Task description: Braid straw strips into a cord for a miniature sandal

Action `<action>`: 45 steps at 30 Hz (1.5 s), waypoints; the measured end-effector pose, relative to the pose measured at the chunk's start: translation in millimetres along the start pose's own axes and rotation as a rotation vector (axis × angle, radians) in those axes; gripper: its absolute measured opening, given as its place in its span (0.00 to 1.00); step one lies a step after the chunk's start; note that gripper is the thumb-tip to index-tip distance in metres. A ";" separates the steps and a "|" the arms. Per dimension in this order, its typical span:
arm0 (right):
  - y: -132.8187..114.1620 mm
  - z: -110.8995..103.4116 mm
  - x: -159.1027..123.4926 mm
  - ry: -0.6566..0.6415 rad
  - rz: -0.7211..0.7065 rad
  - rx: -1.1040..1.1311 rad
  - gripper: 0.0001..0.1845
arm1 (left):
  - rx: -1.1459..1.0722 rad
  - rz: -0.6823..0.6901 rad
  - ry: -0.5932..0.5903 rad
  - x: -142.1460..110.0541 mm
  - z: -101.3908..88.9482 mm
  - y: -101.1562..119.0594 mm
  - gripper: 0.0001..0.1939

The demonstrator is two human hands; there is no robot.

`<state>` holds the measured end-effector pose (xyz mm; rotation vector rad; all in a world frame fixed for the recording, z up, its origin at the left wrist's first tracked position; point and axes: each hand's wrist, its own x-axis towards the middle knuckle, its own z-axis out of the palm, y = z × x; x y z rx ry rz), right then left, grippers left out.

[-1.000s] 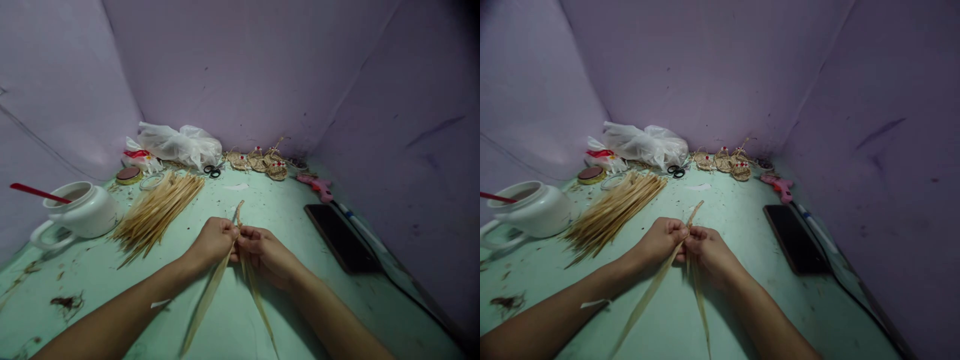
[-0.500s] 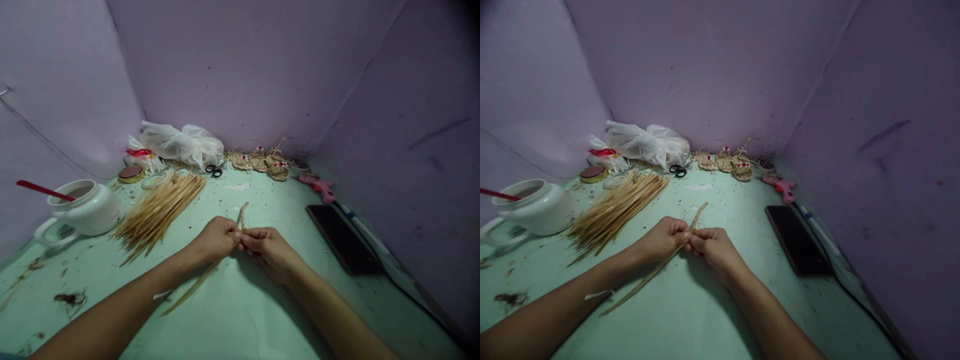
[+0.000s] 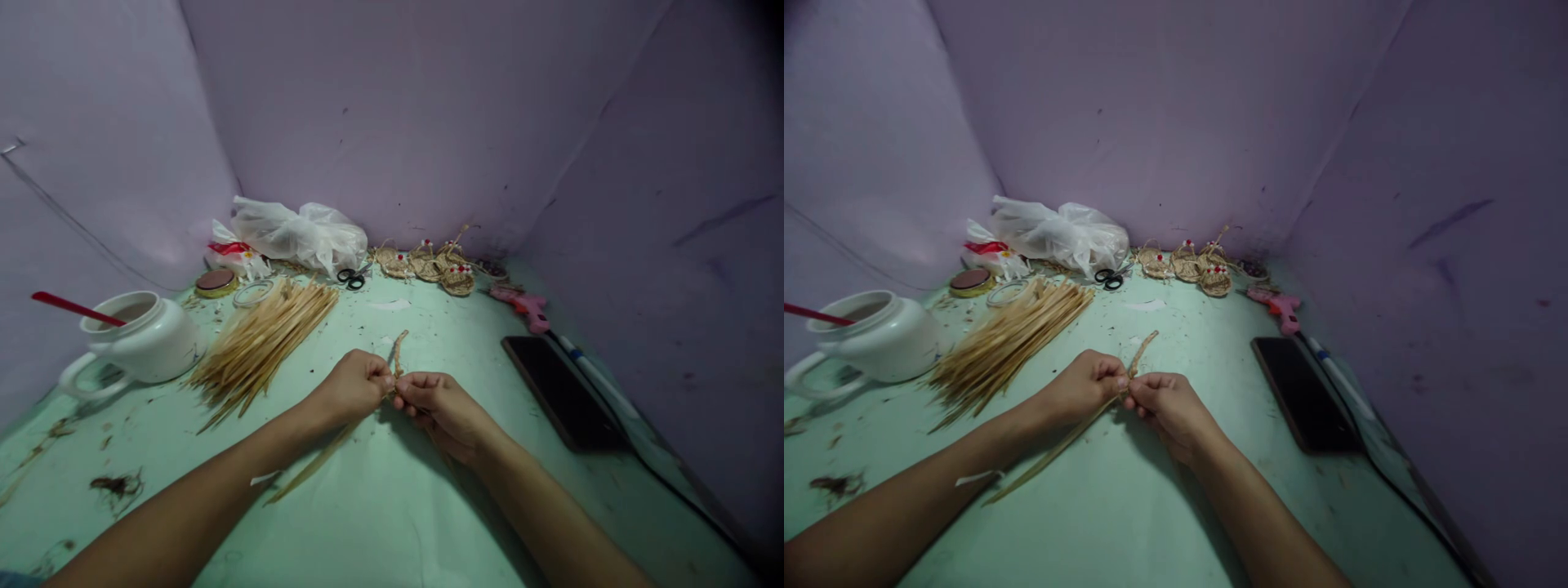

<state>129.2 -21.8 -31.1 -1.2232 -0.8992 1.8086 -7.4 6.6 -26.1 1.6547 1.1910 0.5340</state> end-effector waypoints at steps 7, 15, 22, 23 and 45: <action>2.4 0.0 1.9 0.080 -0.135 -0.234 0.09 | 0.044 0.015 0.066 -0.2 0.3 1.5 0.07; 7.0 -0.8 7.2 0.166 -0.203 -0.291 0.07 | 0.311 0.142 0.040 -6.2 -3.9 3.6 0.10; 12.8 4.7 11.1 0.284 -0.281 -0.291 0.07 | 0.589 0.018 0.283 -16.5 -3.4 16.2 0.09; 13.0 5.7 10.8 0.278 -0.288 -0.254 0.06 | 0.630 0.003 0.290 -19.3 -0.9 18.8 0.10; 5.8 9.7 3.0 0.211 -0.080 0.091 0.06 | -0.041 -0.238 0.147 -16.7 -10.7 30.5 0.11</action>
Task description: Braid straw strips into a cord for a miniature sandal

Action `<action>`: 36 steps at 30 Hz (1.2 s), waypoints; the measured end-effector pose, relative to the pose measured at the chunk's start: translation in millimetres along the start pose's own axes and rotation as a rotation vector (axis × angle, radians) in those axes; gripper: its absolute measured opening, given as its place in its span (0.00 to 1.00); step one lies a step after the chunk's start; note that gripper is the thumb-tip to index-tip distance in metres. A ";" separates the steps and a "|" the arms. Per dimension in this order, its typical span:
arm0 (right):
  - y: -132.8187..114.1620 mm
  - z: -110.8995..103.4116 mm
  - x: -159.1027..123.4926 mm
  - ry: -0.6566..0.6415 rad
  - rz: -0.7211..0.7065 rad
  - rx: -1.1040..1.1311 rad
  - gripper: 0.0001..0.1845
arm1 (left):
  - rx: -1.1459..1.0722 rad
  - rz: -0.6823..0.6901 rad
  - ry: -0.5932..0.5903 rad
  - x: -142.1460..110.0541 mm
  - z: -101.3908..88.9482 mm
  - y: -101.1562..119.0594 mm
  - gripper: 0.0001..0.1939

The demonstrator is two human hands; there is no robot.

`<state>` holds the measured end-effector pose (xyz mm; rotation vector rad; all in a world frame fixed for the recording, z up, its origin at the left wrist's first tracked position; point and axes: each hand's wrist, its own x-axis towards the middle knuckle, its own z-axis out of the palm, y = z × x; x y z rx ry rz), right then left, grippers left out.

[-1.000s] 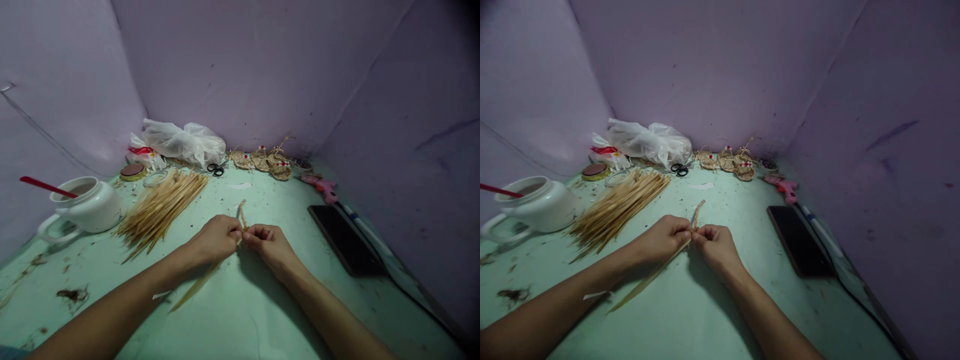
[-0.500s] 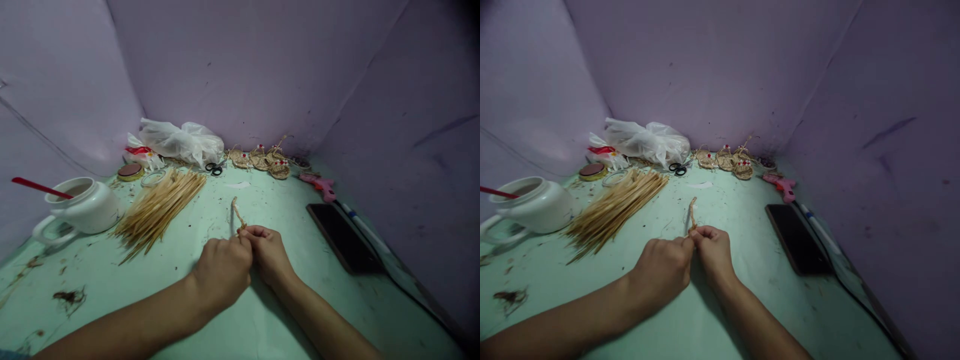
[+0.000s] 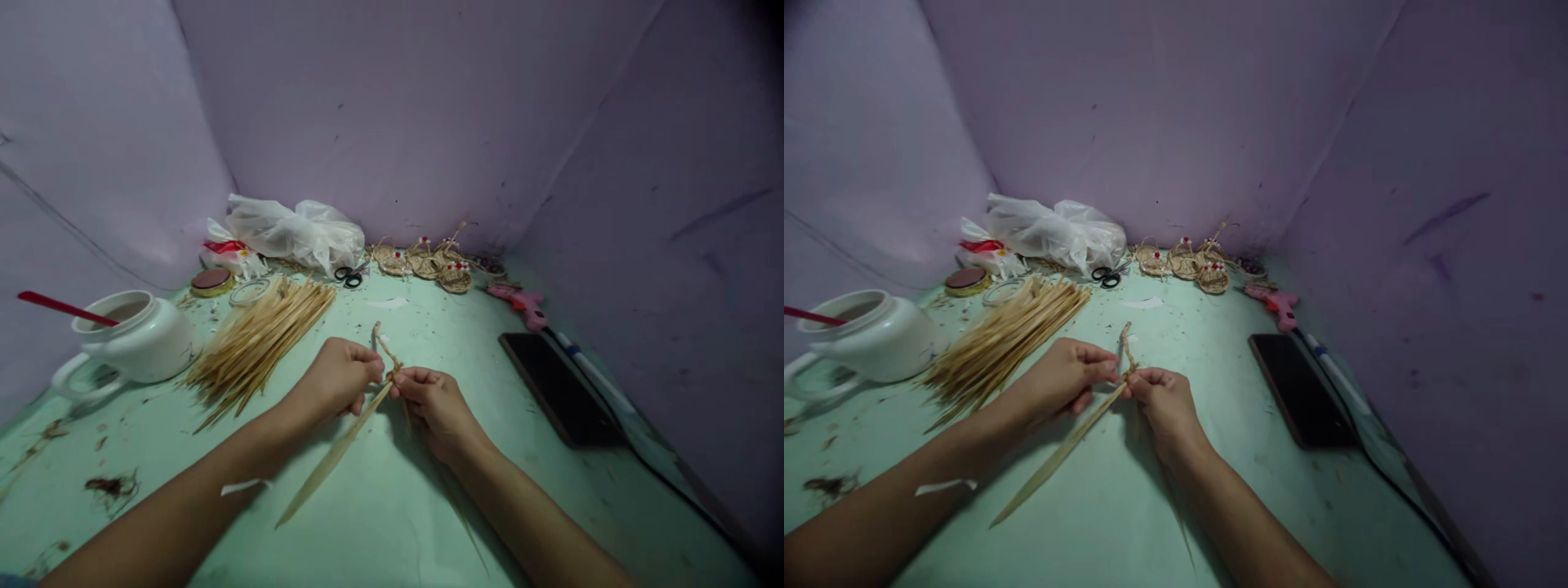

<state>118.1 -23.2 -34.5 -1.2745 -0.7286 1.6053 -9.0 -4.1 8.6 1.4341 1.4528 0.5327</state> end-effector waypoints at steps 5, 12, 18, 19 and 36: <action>1.6 0.3 -0.6 -0.053 0.005 0.035 0.05 | -0.486 -0.276 -0.388 16.3 -0.2 -11.4 0.10; -0.4 -1.2 -1.5 -0.163 0.006 0.026 0.06 | -0.624 -0.217 -0.592 27.2 -2.8 -30.2 0.08; -2.2 -2.9 -1.6 -0.109 0.014 0.000 0.02 | -0.556 -0.167 -0.554 24.5 0.6 -29.9 0.10; -3.1 -3.8 -1.7 -0.112 0.030 -0.006 0.02 | -0.531 -0.149 -0.539 23.8 1.3 -29.5 0.11; -2.7 -6.4 1.7 -0.159 0.038 -0.085 0.05 | -0.372 -0.181 -0.416 19.4 5.5 -19.6 0.05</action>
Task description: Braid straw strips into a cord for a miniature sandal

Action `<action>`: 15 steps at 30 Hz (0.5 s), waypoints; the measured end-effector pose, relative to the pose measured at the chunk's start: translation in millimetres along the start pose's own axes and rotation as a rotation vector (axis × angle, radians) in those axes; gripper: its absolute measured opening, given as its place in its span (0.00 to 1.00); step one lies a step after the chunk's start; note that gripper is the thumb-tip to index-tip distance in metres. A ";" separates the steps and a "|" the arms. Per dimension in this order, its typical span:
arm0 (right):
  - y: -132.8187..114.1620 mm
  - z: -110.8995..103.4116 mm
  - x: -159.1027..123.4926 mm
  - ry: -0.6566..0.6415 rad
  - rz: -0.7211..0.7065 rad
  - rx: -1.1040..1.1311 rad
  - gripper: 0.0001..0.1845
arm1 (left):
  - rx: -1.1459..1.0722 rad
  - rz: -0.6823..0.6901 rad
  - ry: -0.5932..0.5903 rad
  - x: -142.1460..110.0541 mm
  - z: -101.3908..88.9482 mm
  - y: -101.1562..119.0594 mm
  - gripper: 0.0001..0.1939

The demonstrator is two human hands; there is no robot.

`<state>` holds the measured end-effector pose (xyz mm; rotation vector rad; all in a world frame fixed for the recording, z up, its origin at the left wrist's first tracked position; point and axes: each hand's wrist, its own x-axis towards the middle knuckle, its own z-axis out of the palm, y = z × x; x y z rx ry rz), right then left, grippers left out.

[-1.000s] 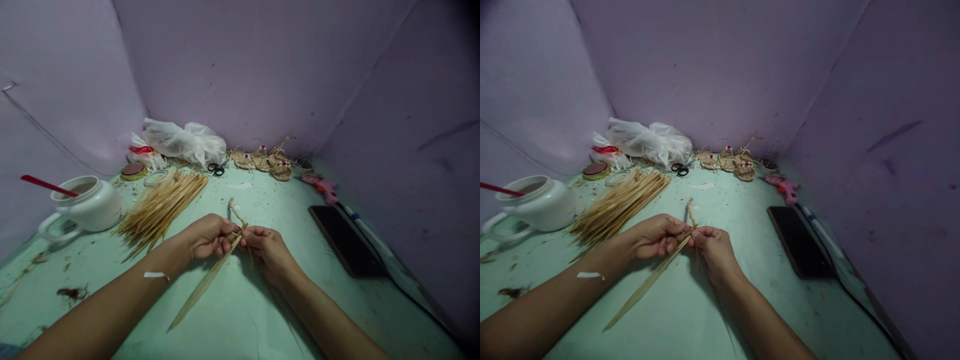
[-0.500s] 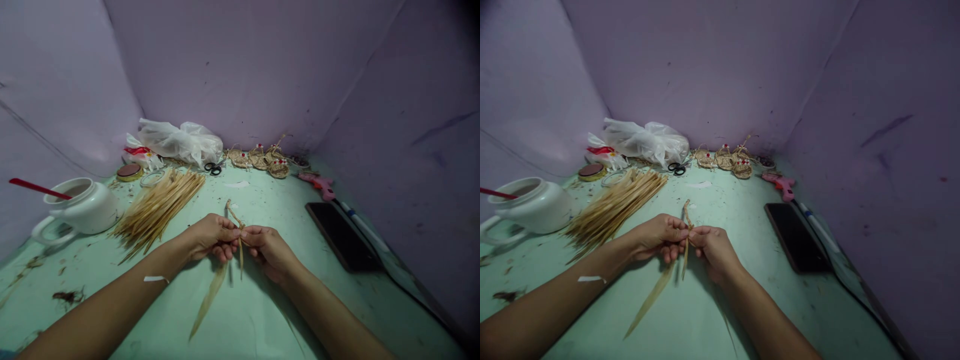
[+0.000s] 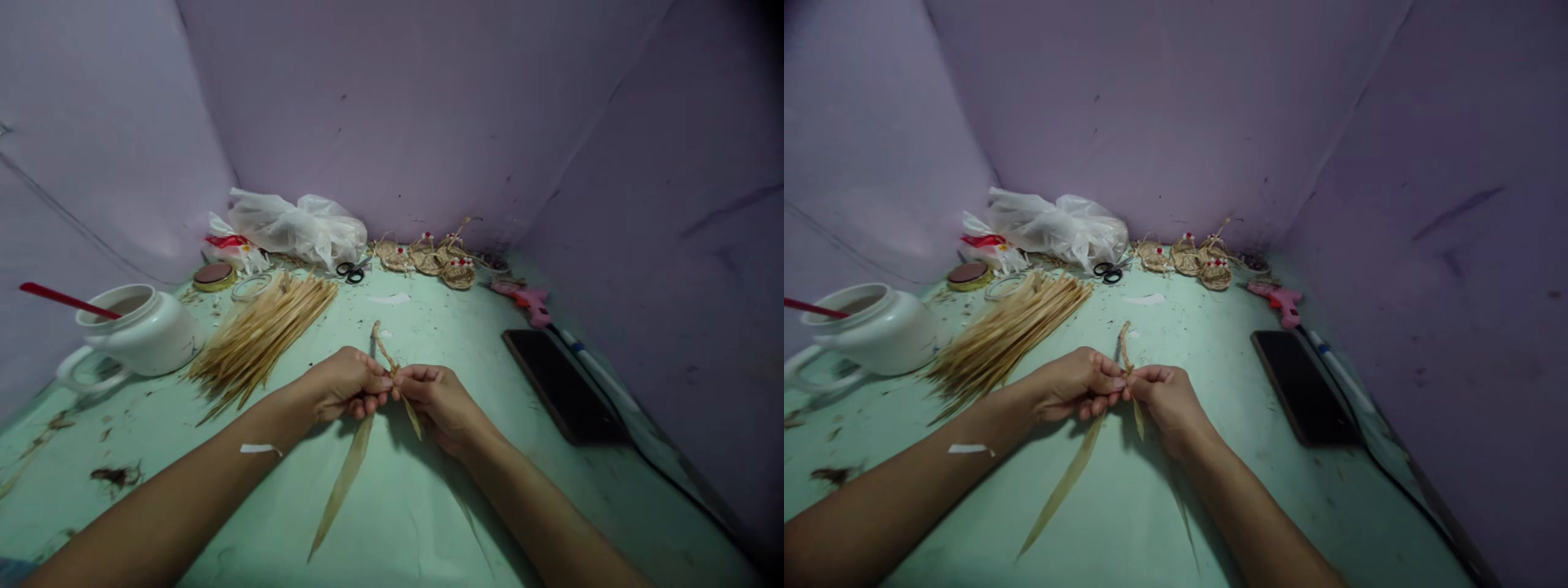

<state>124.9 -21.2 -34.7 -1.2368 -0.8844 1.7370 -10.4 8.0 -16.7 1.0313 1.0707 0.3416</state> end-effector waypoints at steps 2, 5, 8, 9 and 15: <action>2.9 -0.1 1.9 0.029 -0.069 -0.077 0.06 | 0.072 0.002 0.070 0.1 0.9 0.1 0.05; 7.4 -0.2 4.5 0.058 -0.201 -0.175 0.06 | 0.128 -0.008 0.122 0.1 1.3 0.1 0.05; 10.1 -1.5 6.2 0.101 -0.265 -0.278 0.15 | 0.157 0.001 0.142 0.4 0.2 -0.5 0.05; 10.2 -2.5 6.4 0.105 -0.276 -0.320 0.17 | 0.167 0.023 0.148 0.4 -0.1 -0.8 0.05; 2.9 -12.8 3.7 0.024 -0.357 -0.655 0.12 | 0.204 0.149 0.242 0.8 2.5 -3.5 0.05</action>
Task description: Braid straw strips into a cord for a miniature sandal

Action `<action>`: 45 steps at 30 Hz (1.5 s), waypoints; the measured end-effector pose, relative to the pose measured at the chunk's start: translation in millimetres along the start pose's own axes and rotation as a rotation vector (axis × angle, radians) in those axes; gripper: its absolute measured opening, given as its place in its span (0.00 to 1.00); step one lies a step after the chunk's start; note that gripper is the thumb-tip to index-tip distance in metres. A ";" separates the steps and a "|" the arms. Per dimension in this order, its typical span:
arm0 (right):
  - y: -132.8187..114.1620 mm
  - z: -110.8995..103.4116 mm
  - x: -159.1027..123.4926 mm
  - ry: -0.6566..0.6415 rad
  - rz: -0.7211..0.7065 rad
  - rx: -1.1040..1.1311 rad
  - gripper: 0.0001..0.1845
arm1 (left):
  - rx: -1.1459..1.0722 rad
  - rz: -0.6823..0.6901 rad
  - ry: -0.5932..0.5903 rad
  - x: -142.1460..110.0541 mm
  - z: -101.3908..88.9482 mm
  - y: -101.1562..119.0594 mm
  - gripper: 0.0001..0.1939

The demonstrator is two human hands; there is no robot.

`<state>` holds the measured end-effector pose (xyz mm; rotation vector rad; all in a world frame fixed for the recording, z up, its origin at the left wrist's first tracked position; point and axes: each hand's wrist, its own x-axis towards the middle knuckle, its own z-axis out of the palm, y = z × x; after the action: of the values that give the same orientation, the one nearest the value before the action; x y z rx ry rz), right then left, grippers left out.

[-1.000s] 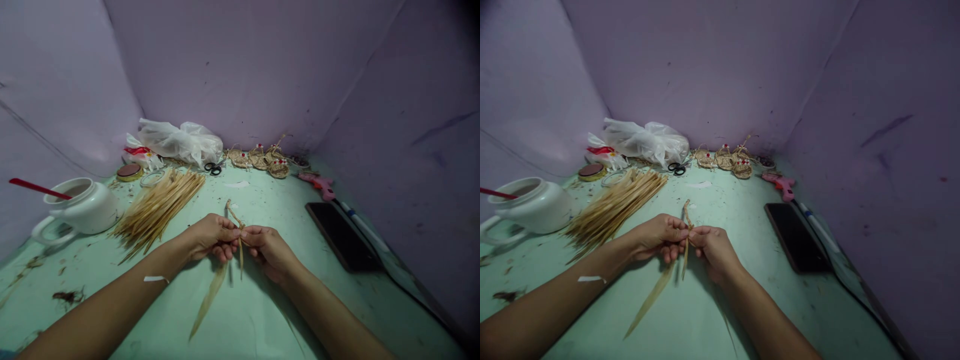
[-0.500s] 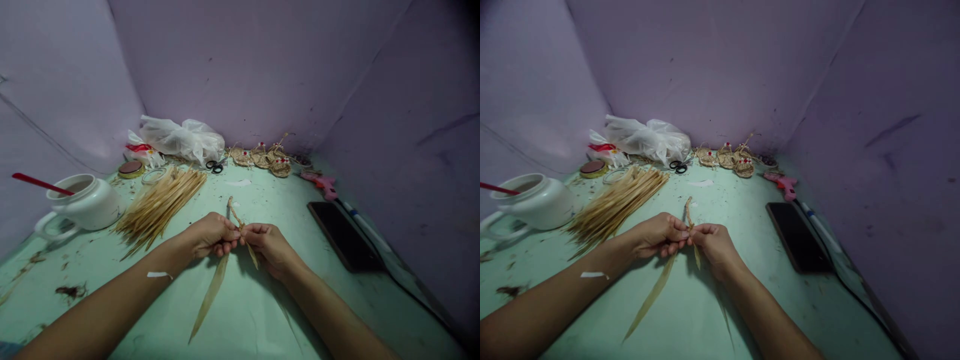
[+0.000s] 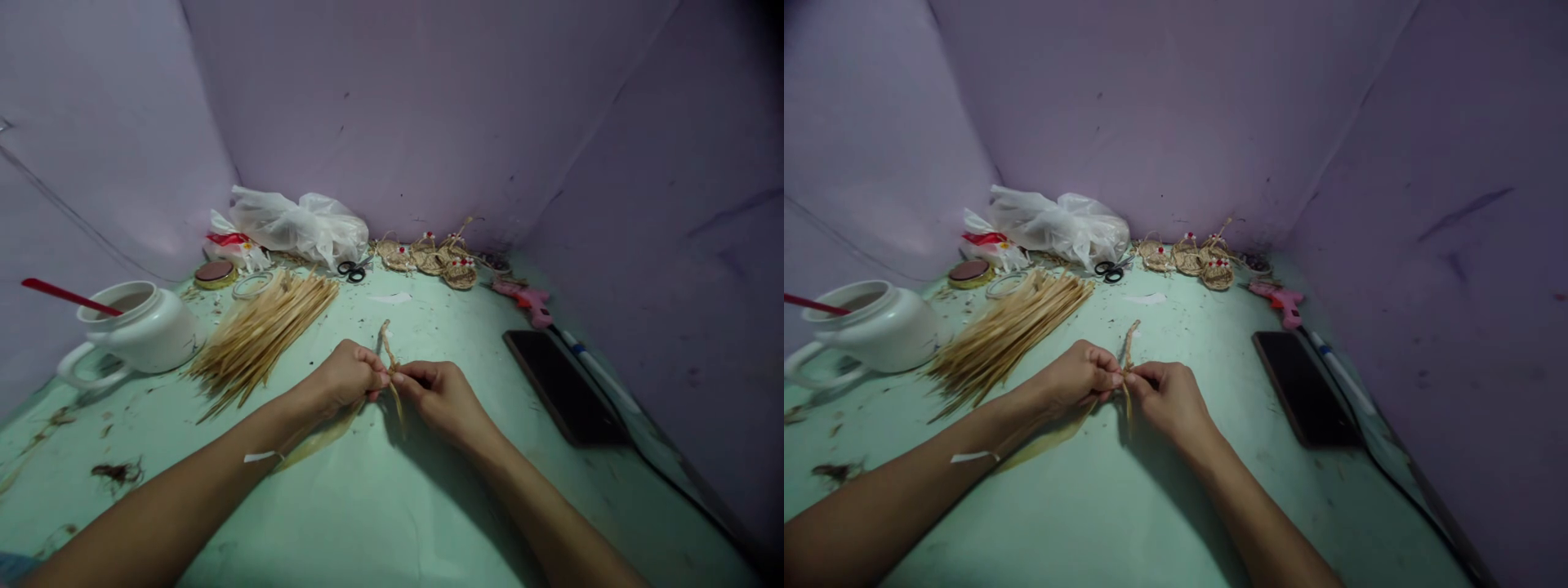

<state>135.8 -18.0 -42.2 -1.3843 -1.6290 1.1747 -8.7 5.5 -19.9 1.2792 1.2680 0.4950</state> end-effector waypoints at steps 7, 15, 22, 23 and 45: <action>-16.2 -10.1 -0.1 -0.008 0.362 0.204 0.09 | 0.114 0.046 0.220 2.7 11.0 -9.8 0.04; -19.0 21.3 -17.6 0.124 -0.028 -0.283 0.11 | -0.163 -0.067 0.337 4.1 19.2 -3.9 0.06; -1.6 47.5 -26.4 0.109 -0.263 -0.857 0.21 | -0.392 -0.140 0.290 3.0 21.6 0.6 0.07; -1.7 48.5 -26.6 0.112 -0.275 -0.869 0.20 | -0.414 -0.132 0.302 3.0 21.9 0.8 0.08; -14.2 -5.1 -0.4 -0.105 0.393 0.479 0.11 | -0.251 0.009 0.154 2.1 22.3 -8.3 0.07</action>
<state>135.5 -17.6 -27.1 -1.3674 -1.0567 1.7549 8.7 -4.7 -32.6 1.0522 1.2820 0.7463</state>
